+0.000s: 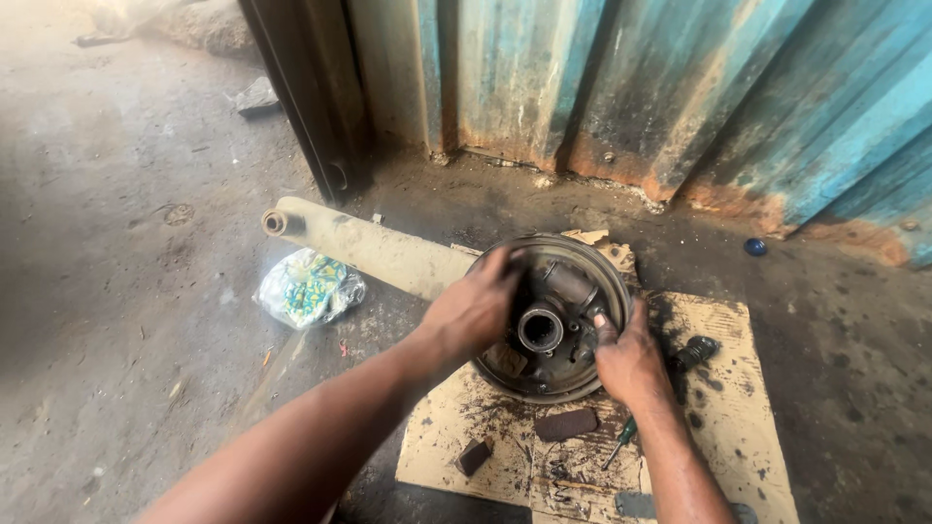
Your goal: The person cleans a drum brake assembly by hand using a cloth and a screwdriver, and then wipes the attached mechanical arm.
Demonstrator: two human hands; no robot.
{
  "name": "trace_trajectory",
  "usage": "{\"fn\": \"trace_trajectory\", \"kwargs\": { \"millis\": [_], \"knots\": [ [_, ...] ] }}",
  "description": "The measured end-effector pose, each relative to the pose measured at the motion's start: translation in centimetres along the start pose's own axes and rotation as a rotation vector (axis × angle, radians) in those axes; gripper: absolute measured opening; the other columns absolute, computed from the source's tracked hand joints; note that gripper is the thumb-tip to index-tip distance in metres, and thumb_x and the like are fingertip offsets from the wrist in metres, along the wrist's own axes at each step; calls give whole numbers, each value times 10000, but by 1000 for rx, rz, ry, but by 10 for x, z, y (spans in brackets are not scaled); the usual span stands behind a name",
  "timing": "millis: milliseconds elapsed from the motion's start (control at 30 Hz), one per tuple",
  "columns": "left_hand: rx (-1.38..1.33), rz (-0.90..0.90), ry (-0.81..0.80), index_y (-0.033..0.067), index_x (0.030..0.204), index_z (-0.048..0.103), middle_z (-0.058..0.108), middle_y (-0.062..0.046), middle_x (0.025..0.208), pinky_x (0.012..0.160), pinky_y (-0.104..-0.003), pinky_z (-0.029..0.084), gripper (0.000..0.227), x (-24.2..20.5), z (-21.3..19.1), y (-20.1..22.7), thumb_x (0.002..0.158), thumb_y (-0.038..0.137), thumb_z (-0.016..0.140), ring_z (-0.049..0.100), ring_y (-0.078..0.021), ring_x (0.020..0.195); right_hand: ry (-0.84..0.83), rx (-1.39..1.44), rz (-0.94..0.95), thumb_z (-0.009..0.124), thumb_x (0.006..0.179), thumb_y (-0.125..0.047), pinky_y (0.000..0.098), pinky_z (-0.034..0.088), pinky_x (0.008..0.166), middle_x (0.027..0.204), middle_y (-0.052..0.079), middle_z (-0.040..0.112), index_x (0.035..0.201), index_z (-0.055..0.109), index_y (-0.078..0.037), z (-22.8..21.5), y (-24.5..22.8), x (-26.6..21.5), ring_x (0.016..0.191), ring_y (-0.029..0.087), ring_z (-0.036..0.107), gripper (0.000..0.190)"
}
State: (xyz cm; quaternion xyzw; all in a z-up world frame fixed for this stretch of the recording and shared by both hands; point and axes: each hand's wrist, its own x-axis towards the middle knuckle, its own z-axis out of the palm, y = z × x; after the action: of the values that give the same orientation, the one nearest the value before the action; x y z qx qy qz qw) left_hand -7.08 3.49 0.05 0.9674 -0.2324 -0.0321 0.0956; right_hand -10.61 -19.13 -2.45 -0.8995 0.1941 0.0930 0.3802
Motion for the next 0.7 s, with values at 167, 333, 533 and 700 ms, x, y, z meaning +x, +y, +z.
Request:
{"fn": "trace_trajectory", "kwargs": {
  "millis": [167, 333, 533, 700],
  "knots": [
    [-121, -133, -429, 47, 1396, 503, 670, -119, 894, 508, -286, 573, 347, -53, -4, 1, 1090, 145, 373, 659, -208, 629, 2, -54, 80, 412, 1079, -305, 489, 636, 849, 1232, 240, 689, 1606, 101, -178, 0, -2, -1, 973, 364, 746, 625],
    [-502, -86, 360, 67, 1426, 567, 613, -258, 1317, 862, -420, 587, 530, 2, -1, 0, 899, 5, 556, 704, -365, 932, 54, -182, 16, 441, 1080, -356, 531, 538, 992, 1338, 305, 596, 1617, 19, -152, 7, 13, 7, 1132, 441, 647, 713],
    [-42, 157, 289, 108, 1573, 386, 409, -359, 1509, 1014, -464, 508, 839, 22, 28, 0, 769, -51, 569, 626, -394, 1179, -46, -46, 214, 381, 1073, -326, 565, 590, 1009, 1425, 285, 564, 1662, -34, -207, 1, -5, -3, 1163, 476, 706, 730],
    [59, 111, -363, 122, 1446, 562, 631, -137, 1378, 931, -349, 595, 509, 12, -39, -5, 942, 173, 613, 725, -251, 1036, -24, -44, 122, 408, 1059, -302, 511, 573, 1024, 1425, 269, 598, 1652, 9, -208, 2, 1, 1, 1183, 429, 681, 721]
  ]
}}
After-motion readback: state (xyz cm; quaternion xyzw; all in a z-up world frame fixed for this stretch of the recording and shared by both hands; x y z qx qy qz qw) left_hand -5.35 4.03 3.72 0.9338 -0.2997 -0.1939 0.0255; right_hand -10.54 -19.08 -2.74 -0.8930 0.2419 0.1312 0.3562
